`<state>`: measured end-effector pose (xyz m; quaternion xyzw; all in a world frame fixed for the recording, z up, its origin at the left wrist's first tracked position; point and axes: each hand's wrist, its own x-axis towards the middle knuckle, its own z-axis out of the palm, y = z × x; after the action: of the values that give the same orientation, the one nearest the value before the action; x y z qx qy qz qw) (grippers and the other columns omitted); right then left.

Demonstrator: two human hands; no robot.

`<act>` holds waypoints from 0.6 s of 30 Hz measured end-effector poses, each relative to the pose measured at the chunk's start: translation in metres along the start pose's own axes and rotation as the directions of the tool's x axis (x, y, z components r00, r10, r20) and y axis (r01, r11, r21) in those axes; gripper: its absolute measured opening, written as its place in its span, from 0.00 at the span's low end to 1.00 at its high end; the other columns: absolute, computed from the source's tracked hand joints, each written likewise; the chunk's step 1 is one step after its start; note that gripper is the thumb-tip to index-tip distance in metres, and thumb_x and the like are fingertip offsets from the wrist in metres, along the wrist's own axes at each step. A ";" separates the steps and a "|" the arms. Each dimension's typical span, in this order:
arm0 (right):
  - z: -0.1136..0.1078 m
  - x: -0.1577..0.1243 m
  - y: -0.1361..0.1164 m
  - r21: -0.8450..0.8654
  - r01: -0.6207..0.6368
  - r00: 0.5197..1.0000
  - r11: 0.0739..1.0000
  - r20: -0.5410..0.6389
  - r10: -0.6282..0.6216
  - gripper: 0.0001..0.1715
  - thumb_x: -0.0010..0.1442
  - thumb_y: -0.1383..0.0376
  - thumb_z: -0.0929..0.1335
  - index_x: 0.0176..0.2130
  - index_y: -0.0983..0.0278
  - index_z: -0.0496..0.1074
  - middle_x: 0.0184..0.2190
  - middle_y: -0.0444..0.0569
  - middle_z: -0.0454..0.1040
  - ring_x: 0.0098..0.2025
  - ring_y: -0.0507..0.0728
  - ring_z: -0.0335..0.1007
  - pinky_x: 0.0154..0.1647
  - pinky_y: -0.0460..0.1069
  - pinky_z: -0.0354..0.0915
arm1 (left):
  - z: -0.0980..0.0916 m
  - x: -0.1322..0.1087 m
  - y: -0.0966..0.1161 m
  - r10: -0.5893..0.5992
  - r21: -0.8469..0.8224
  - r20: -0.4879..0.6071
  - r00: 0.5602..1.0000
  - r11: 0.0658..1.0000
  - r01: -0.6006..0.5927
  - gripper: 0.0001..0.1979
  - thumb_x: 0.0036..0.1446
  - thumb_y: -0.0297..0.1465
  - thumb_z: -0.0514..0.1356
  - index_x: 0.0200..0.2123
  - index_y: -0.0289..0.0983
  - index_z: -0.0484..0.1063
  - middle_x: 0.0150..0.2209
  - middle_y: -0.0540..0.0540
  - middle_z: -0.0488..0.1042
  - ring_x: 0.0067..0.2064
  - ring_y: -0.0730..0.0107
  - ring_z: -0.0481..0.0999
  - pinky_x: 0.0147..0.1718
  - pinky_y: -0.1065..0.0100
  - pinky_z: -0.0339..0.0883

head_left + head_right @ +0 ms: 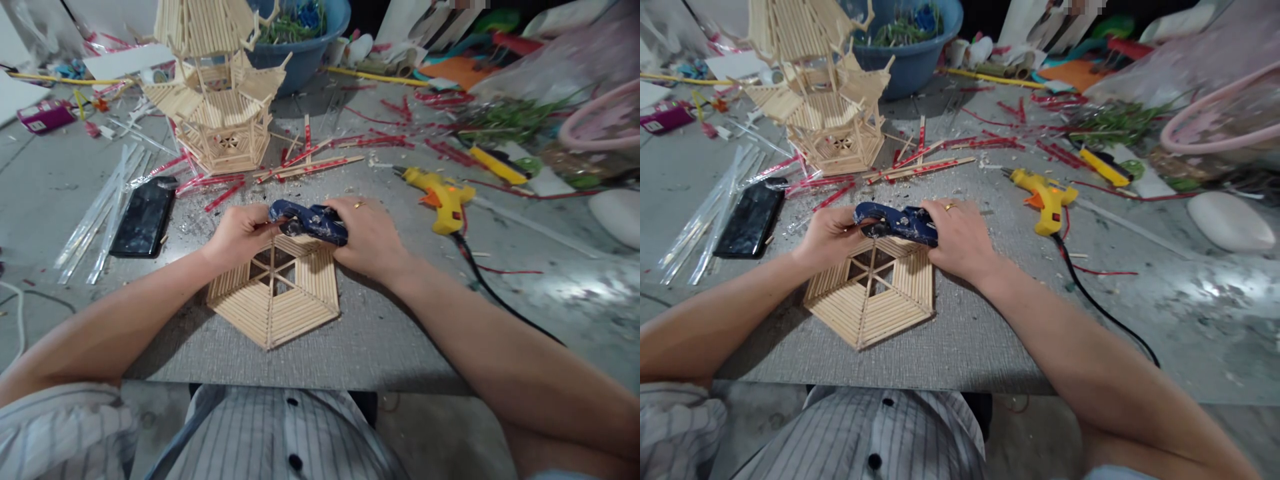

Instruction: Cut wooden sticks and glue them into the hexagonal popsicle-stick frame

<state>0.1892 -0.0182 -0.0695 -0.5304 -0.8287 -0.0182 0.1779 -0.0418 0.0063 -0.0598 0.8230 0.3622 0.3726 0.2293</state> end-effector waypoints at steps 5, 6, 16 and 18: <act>-0.002 0.001 0.001 0.019 0.000 1.000 1.000 0.023 -0.001 0.29 0.48 0.66 0.66 0.51 0.63 0.66 0.45 0.60 0.75 0.48 0.70 0.70 0.50 0.64 0.63 | 0.000 0.000 0.002 -0.004 -0.003 -0.003 1.000 1.000 0.004 0.08 0.54 0.30 0.59 0.24 0.37 0.71 0.26 0.48 0.76 0.33 0.69 0.77 0.29 0.71 0.69; -0.002 0.001 0.001 0.014 -0.004 1.000 1.000 0.027 0.004 0.28 0.48 0.66 0.66 0.51 0.63 0.66 0.44 0.59 0.75 0.48 0.70 0.71 0.49 0.64 0.63 | 0.000 -0.001 0.002 -0.004 -0.005 0.001 1.000 1.000 0.004 0.08 0.54 0.30 0.60 0.24 0.37 0.71 0.26 0.48 0.76 0.33 0.69 0.77 0.28 0.71 0.69; -0.004 -0.002 -0.002 0.004 -0.098 0.994 0.995 0.055 0.098 0.25 0.47 0.66 0.67 0.47 0.62 0.68 0.44 0.57 0.76 0.46 0.68 0.71 0.40 0.59 0.66 | 0.002 -0.001 0.002 -0.027 -0.001 0.009 1.000 1.000 0.027 0.09 0.56 0.32 0.59 0.25 0.35 0.72 0.24 0.49 0.75 0.30 0.72 0.74 0.26 0.73 0.66; -0.004 -0.002 -0.002 0.003 -0.096 0.994 0.995 0.049 0.096 0.24 0.47 0.65 0.67 0.46 0.61 0.69 0.42 0.55 0.76 0.44 0.67 0.72 0.38 0.58 0.66 | 0.002 -0.002 0.002 -0.027 0.010 0.007 1.000 1.000 0.027 0.09 0.56 0.32 0.59 0.26 0.36 0.73 0.24 0.50 0.75 0.30 0.73 0.74 0.26 0.73 0.66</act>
<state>0.1891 -0.0220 -0.0663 -0.5693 -0.8065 0.0055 0.1596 -0.0401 0.0034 -0.0601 0.8206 0.3742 0.3647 0.2315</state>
